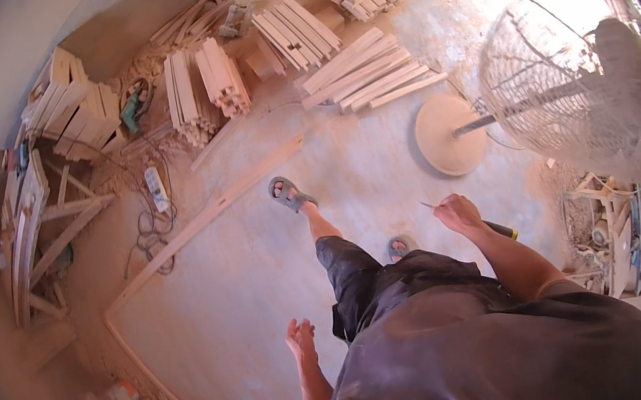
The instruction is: The person uses a chisel and a hammer to carve recesses into a piece of wood, walks to a stack of wood to pick up another piece, and continues chiseling on the new piece while it is held in a wooden jig.
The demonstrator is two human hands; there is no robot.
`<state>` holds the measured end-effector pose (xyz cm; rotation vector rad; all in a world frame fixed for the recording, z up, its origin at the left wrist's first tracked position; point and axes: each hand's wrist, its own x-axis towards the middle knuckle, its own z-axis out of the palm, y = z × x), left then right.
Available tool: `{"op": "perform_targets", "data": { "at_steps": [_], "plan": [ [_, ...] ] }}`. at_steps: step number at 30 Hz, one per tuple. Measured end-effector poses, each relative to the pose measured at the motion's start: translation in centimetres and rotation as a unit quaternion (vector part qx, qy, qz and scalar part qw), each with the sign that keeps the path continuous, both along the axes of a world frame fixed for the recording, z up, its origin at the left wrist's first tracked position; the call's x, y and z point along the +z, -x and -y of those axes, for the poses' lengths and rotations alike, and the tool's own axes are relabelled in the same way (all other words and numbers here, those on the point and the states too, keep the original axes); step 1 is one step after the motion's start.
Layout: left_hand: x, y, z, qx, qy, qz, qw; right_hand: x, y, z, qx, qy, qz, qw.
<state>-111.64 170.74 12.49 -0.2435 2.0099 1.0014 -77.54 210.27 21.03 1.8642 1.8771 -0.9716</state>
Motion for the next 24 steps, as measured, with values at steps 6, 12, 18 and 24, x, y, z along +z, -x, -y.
{"op": "perform_targets", "data": {
  "at_steps": [6, 12, 18, 24],
  "plan": [
    [-12.5, 17.2, -21.7, -0.117, 0.011, 0.050, 0.992, -4.7, 6.1, -5.7, -0.043, 0.041, 0.104, 0.993],
    [-14.0, 26.0, -47.9, -0.166, -0.085, 0.072, 0.980, -8.2, 12.6, -8.1, -0.142, 0.035, 0.085, 0.986],
    [-23.5, 29.7, -66.1, -0.167, -0.096, 0.159, 0.968, -11.3, 19.1, -14.5, -0.266, 0.095, 0.077, 0.956],
    [-38.2, 28.0, -80.1, -0.197, -0.135, 0.133, 0.962, -20.4, 19.3, -19.6, -0.397, 0.117, 0.076, 0.907]
  ]
}}
